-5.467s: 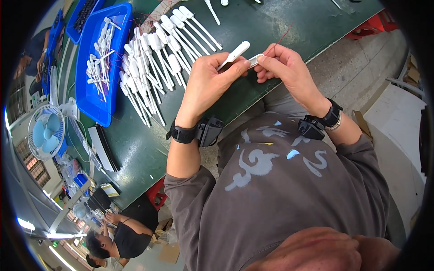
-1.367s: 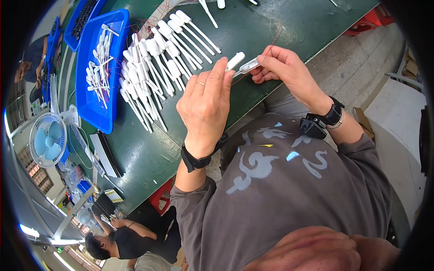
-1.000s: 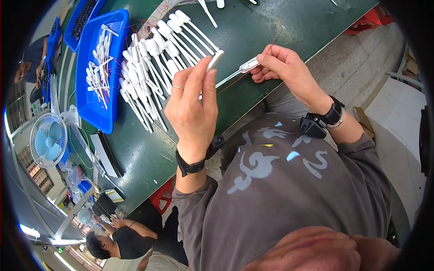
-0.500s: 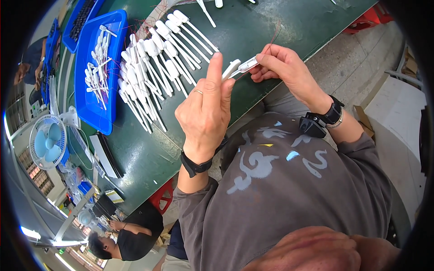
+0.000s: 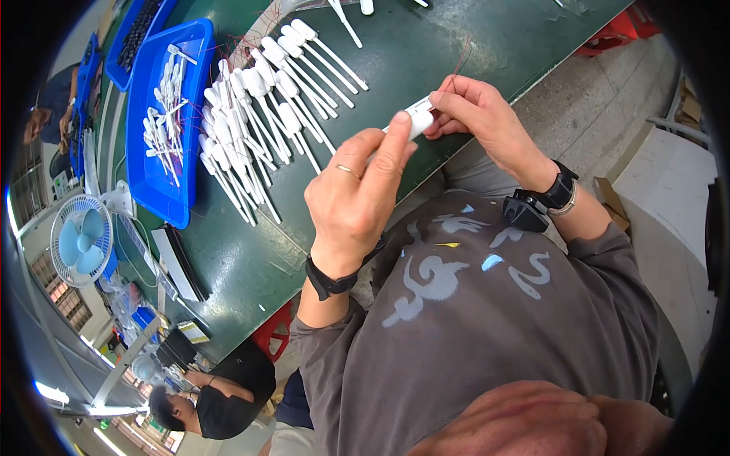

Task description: The person assembles electronic components by hand, picking up a white plastic housing and threading thin wires through it. They then snap a matching plastic cover onto the assembly and place the finished unit onto the work surface.

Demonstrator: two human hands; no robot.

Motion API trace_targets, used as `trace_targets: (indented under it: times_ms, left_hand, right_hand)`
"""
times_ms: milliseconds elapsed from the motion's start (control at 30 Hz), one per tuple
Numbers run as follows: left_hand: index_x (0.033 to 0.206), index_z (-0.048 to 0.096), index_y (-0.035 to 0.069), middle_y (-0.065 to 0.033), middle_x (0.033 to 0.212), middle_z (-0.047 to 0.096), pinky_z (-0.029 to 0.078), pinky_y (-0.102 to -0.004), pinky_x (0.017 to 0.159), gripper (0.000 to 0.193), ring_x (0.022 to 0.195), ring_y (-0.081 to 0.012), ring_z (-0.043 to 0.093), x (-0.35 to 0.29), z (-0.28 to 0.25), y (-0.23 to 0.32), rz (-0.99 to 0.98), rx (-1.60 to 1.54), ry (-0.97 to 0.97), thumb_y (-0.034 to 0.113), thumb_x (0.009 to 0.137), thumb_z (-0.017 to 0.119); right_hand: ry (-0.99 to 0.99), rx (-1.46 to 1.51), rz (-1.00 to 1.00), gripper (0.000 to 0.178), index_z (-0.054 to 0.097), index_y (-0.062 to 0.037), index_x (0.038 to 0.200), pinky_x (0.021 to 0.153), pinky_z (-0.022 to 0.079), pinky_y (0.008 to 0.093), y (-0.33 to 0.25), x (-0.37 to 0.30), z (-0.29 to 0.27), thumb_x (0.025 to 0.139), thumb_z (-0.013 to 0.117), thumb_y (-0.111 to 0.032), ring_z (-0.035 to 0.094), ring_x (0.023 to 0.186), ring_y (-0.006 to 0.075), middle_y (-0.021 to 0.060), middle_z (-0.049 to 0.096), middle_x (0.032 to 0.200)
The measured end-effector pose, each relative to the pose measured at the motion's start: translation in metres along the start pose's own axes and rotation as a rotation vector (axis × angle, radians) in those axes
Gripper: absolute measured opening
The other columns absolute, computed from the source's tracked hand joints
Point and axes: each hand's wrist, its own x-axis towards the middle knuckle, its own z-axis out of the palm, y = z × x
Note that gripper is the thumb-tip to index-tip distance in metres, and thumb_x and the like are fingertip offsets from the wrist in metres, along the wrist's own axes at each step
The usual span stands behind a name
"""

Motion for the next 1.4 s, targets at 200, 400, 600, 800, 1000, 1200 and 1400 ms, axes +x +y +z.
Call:
trace_targets:
  times_ms: [200,400,600,800,1000,1200,1400]
  left_hand:
    - [0.113,0.073,0.009,-0.0013,0.100,0.067,0.049,-0.0307,0.064,0.036,0.083,-0.0185,0.062,-0.009,0.015,-0.003,0.195,0.075,-0.100,0.011,0.078,0.080]
    - [0.112,0.073,0.008,-0.0023,0.107,0.069,0.048,-0.0340,0.074,0.038,0.095,-0.0209,0.061,-0.009,0.028,-0.008,0.140,0.113,-0.029,0.009,0.075,0.081]
    - [0.111,0.073,0.007,-0.0030,0.110,0.072,0.048,-0.0344,0.075,0.038,0.092,-0.0211,0.063,-0.009,0.032,-0.010,0.034,0.041,0.015,0.005,0.074,0.082]
    - [0.109,0.073,0.007,-0.0040,0.105,0.074,0.050,-0.0341,0.075,0.034,0.088,-0.0213,0.067,-0.009,0.035,-0.010,-0.031,-0.047,0.009,0.003,0.076,0.081]
    - [0.107,0.074,0.005,-0.0072,0.099,0.075,0.053,-0.0335,0.074,0.029,0.085,-0.0236,0.069,-0.006,0.031,-0.005,-0.201,-0.200,-0.031,0.001,0.079,0.079]
    - [0.106,0.074,0.004,-0.0077,0.099,0.075,0.053,-0.0335,0.076,0.028,0.086,-0.0243,0.070,-0.007,0.032,-0.006,-0.235,-0.224,-0.038,0.001,0.079,0.079]
    - [0.106,0.074,0.005,-0.0066,0.099,0.075,0.053,-0.0332,0.075,0.029,0.086,-0.0232,0.069,-0.008,0.031,-0.008,-0.213,-0.213,-0.036,0.001,0.078,0.079]
  right_hand:
    - [0.005,0.008,0.001,0.020,0.062,-0.0056,0.097,0.083,0.055,0.0244,0.000,0.001,0.001,0.103,0.057,-0.024,0.066,0.089,0.0083,0.0027,0.068,0.094]
    - [-0.016,0.076,0.009,0.020,0.062,-0.0056,0.097,0.084,0.055,0.0259,0.002,0.000,-0.002,0.103,0.057,-0.025,0.068,0.089,0.0103,0.0040,0.069,0.096]
    - [-0.072,0.105,0.038,0.021,0.061,-0.0056,0.097,0.085,0.056,0.0275,0.001,-0.003,-0.002,0.104,0.056,-0.025,0.070,0.089,0.0128,0.0050,0.070,0.097]
    - [-0.104,0.141,0.033,0.022,0.060,-0.0051,0.101,0.088,0.056,0.0286,0.002,-0.005,-0.001,0.106,0.054,-0.025,0.070,0.092,0.0137,0.0063,0.069,0.100]
    - [-0.145,0.131,-0.029,0.023,0.058,-0.0035,0.106,0.091,0.055,0.0305,0.002,-0.007,0.000,0.107,0.051,-0.026,0.069,0.098,0.0150,0.0081,0.068,0.106]
    - [-0.153,0.098,-0.065,0.024,0.058,-0.0023,0.106,0.093,0.055,0.0307,0.006,-0.005,-0.001,0.108,0.050,-0.025,0.068,0.100,0.0152,0.0082,0.067,0.107]
    - [-0.164,0.055,-0.087,0.026,0.058,-0.0008,0.107,0.094,0.055,0.0303,0.006,-0.006,0.001,0.108,0.049,-0.025,0.068,0.101,0.0151,0.0081,0.066,0.107]
